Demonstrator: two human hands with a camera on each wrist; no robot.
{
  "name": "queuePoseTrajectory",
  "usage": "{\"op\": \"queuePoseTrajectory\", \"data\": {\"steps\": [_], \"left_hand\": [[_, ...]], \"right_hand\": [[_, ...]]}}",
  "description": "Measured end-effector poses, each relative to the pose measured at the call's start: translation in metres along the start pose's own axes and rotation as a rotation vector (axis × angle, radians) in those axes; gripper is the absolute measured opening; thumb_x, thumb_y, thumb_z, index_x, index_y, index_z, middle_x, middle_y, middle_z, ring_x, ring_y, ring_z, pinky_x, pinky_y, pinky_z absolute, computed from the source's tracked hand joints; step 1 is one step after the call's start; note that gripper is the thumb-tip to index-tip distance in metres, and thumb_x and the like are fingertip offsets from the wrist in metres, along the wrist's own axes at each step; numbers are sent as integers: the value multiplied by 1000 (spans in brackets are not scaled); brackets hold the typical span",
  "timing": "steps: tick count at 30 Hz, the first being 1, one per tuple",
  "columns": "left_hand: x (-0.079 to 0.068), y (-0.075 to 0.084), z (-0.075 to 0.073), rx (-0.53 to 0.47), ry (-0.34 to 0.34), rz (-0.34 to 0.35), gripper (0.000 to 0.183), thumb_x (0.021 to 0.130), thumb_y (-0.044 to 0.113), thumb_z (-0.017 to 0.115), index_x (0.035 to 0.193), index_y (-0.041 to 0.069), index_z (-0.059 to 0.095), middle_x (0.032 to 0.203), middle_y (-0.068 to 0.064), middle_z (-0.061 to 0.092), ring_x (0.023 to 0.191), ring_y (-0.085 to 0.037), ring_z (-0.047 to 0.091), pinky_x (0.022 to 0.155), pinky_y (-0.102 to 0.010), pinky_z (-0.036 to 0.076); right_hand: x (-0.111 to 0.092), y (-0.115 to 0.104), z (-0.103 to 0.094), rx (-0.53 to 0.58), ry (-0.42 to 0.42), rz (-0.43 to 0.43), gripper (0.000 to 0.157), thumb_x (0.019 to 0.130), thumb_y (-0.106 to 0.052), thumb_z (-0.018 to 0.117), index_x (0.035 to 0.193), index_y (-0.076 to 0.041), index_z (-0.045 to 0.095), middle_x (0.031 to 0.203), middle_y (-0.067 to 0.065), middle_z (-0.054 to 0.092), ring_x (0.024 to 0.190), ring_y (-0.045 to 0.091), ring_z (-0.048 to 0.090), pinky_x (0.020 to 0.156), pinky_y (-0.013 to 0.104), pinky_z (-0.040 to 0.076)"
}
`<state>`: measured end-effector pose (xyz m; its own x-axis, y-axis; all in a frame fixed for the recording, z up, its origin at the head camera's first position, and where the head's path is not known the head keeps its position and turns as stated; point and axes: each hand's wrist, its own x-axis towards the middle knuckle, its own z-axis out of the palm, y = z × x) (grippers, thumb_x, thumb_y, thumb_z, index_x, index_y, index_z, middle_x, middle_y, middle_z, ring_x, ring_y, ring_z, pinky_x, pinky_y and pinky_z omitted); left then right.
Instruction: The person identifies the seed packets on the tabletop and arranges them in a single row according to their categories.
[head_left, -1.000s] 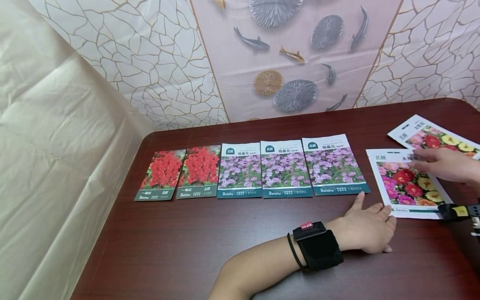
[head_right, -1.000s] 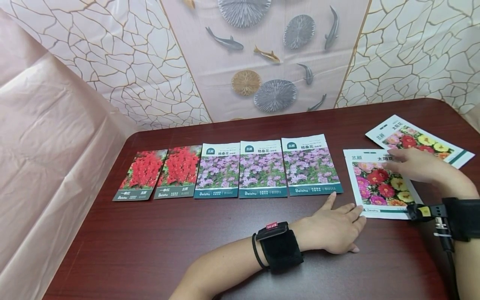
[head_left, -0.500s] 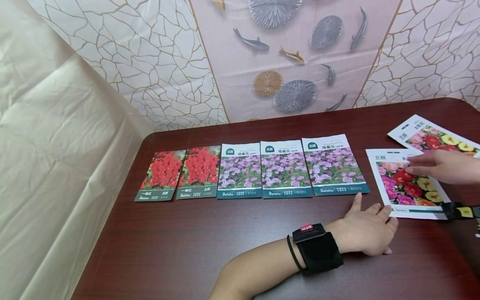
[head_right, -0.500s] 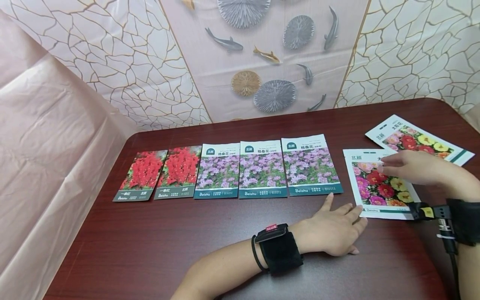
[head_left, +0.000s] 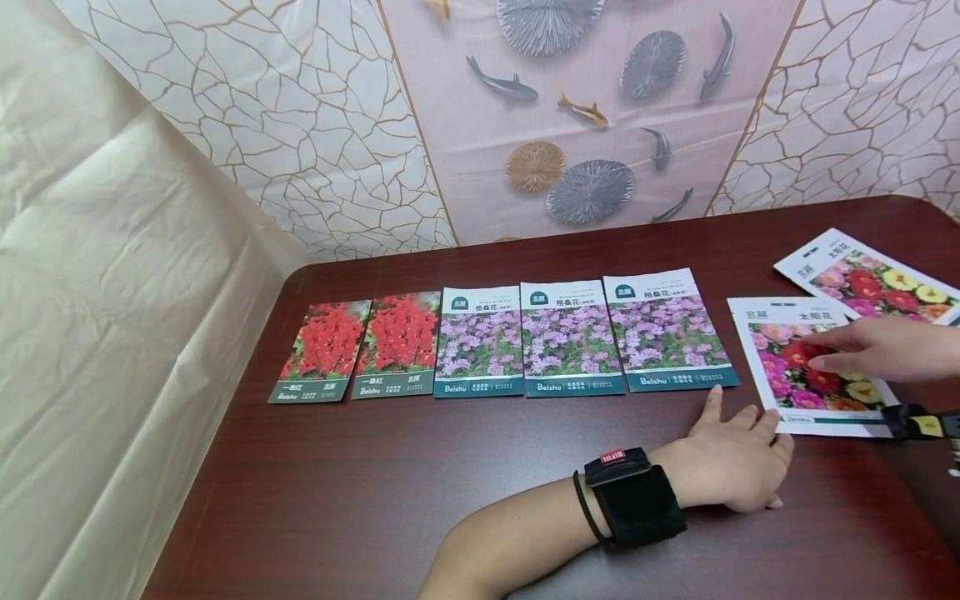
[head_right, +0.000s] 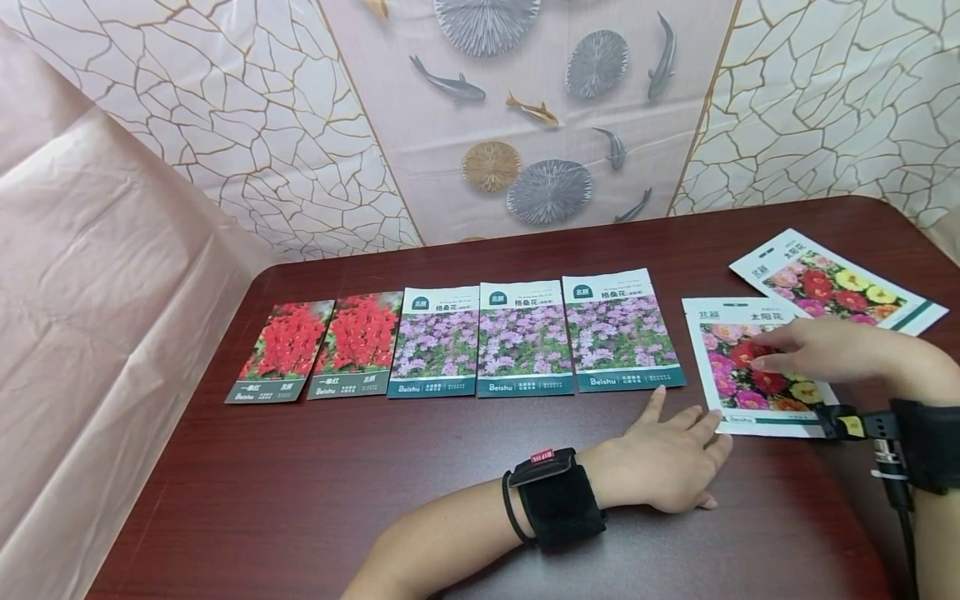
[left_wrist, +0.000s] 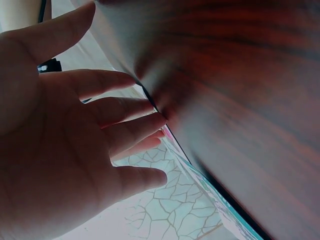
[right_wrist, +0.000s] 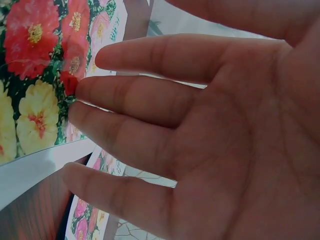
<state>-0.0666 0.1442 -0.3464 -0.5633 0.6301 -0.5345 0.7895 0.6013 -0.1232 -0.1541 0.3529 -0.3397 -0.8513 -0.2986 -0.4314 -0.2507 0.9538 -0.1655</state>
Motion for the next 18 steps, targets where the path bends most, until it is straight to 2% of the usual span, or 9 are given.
{"op": "queuePoseTrajectory", "data": {"steps": [3,9,18], "left_hand": [[-2,0,-1,3,3,-10,65,87,61,33,144,41,8,149,17,-3,134,-1,-2,107,-42,-9],[-2,-1,-2,-9,-1,-30,65,87,62,33,143,42,7,149,16,-4,134,-2,-4,107,-42,-10],[3,-2,-2,-15,8,-51,65,87,62,33,143,42,8,149,17,-3,134,-2,-5,107,-40,-10]], "right_hand": [[0,-1,1,7,5,-11,65,84,-36,61,121,16,47,99,33,55,83,37,52,75,56,42],[-1,-7,0,35,10,7,69,83,-40,61,121,16,47,104,37,52,91,46,50,78,62,38],[1,-10,2,64,47,-9,62,86,-34,60,121,16,46,107,38,51,97,48,49,79,61,38]]}}
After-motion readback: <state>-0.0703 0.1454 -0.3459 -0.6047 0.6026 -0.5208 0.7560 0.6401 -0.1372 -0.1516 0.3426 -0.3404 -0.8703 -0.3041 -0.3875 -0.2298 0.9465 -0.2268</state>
